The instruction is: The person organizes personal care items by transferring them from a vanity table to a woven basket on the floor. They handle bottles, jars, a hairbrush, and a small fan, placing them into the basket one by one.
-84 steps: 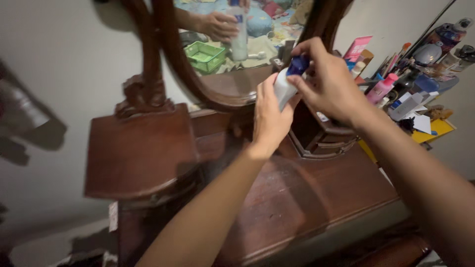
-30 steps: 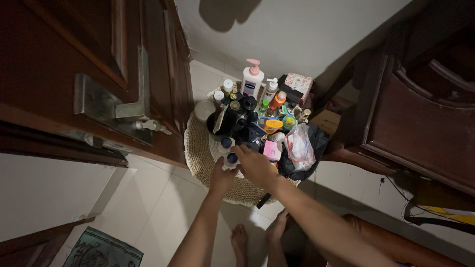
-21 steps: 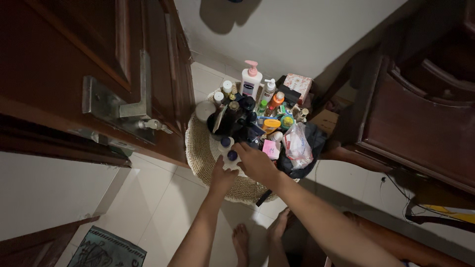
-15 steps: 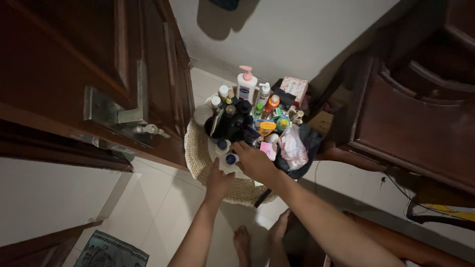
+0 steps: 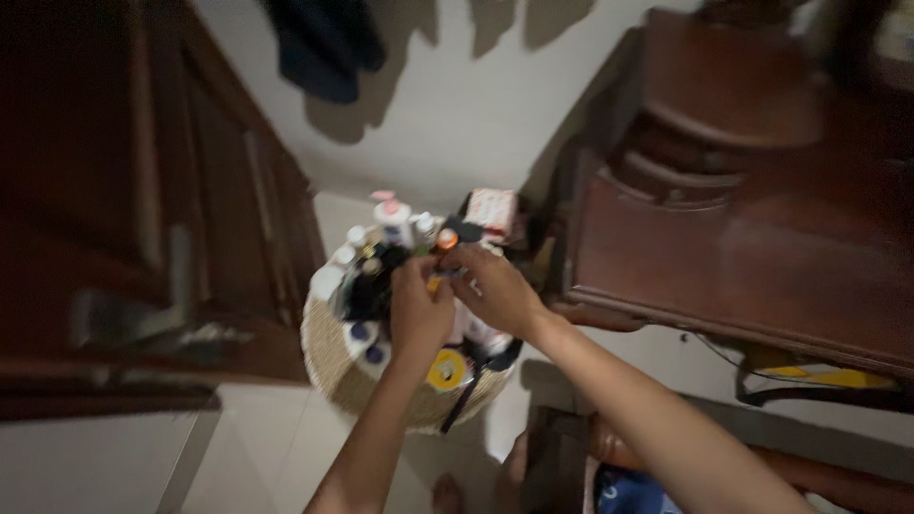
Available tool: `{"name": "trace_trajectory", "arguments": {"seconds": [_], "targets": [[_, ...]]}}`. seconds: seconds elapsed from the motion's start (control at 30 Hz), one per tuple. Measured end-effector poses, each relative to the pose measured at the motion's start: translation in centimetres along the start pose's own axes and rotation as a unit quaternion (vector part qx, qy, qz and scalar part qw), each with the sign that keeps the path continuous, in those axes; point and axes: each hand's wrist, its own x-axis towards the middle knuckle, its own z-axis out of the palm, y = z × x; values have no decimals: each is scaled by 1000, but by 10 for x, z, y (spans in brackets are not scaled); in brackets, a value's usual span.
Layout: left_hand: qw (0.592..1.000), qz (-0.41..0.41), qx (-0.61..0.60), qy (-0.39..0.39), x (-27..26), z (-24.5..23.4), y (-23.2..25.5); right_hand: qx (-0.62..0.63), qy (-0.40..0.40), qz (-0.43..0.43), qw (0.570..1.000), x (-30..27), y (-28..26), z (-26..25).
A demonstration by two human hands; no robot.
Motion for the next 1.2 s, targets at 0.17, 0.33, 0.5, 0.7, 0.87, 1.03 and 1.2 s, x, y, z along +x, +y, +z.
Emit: {"name": "trace_trajectory", "arguments": {"seconds": [0.17,0.33,0.5,0.7,0.87,1.03,1.2], "targets": [[994,109,-19,-3,48,87,100,-32,113,108,987,-21,17,-126],[968,176,-154,-85,80,198,209,-96,218,127,963,-58,63,-269],[944,188,-202,-182,93,320,312,-190,288,181,921,-113,115,-409],[922,221,-196,-250,82,458,404,-257,346,248,867,-185,175,-556],[911,213,-167,-310,69,555,463,-384,350,265,812,-242,221,-661],[901,196,-120,-367,56,626,507,-443,354,285,773,-288,263,-734],[893,233,-120,-366,45,689,534,-491,357,292,740,-311,294,-764]]}}
